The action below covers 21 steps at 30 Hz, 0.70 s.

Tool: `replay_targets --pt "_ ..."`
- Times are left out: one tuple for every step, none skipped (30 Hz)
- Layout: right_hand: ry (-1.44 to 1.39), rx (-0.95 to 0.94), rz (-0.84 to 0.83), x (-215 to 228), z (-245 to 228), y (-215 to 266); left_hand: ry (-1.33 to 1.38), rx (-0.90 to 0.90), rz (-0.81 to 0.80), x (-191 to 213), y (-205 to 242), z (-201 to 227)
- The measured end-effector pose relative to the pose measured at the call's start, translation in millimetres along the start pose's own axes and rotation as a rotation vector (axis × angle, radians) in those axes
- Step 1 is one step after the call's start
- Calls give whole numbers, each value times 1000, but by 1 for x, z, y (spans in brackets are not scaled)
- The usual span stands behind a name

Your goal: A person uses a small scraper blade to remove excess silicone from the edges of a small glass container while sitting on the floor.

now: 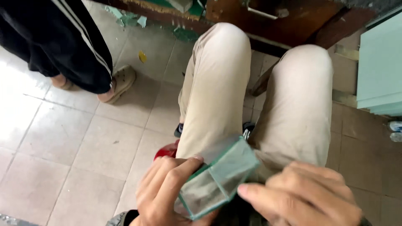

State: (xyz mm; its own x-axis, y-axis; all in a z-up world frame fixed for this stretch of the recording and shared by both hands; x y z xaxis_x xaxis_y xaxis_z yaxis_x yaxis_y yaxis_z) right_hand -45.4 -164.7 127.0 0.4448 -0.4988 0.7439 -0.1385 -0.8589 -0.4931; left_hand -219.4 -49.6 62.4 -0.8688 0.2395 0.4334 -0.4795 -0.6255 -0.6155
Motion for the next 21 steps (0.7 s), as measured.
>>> replay_targets --pt "3 2 -6 -1 3 14 3 4 4 2 8 -1" --pt "62 -121 -26 -3 12 28 -48 36 1 2 14 -5" --pt "117 -245 -46 -5 22 42 -103 69 -5 2 20 -9" --pt "116 -244 -52 -2 27 51 -104 75 -4 -1 21 -11" --pt "163 -250 -158 -4 31 64 -127 89 0 -3 22 -13" --pt "209 -255 -264 -5 35 77 -150 103 4 -6 24 -16" --pt "204 -272 -268 -10 28 69 -148 107 -14 -7 26 -17" --pt "183 -257 -181 -12 21 61 -150 130 -18 -9 28 -19" --pt "162 -246 -91 -15 14 55 -153 150 -27 -11 32 -21" --pt "158 -267 -91 -19 11 59 -151 151 -48 -14 34 -20" --pt "165 -322 -64 -20 7 58 -144 154 -30 -14 33 -18" --pt "172 -376 -37 -20 1 56 -138 157 -13 -11 31 -16" --pt "168 -381 -35 -18 2 54 -140 156 -19 -9 33 -18" --pt "109 -376 -119 -19 2 51 -126 149 -43 -8 35 -20" --pt "50 -367 -201 -20 3 49 -112 140 -64 -7 37 -22" --pt "46 -367 -198 -24 0 46 -115 138 -67 -7 38 -23" --pt "49 -374 -161 -26 -3 43 -119 130 -69 -7 40 -24" --pt "52 -381 -124 -29 -6 40 -122 122 -71 -7 41 -25" --pt "51 -382 -123 -31 -7 40 -123 121 -72 -8 41 -25" --pt "82 -357 -72 -31 -9 38 -135 121 -72 -8 42 -25" --pt "113 -332 -22 -32 -11 37 -146 121 -73 -9 42 -25"
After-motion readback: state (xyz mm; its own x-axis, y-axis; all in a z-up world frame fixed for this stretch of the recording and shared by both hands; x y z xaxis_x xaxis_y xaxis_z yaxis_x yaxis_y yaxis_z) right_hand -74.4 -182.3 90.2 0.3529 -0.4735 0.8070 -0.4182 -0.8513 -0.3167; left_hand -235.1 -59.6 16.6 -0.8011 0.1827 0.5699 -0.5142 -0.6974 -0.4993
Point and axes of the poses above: each hand's wrist, its own y-axis away from the middle knuckle, its own x-axis out of the back of the hand, z = x × y, the point moved 3 cm from there along -y, towards the middle knuckle, and after that the axes turned 3 degrees about z, right-handed, at the moved point
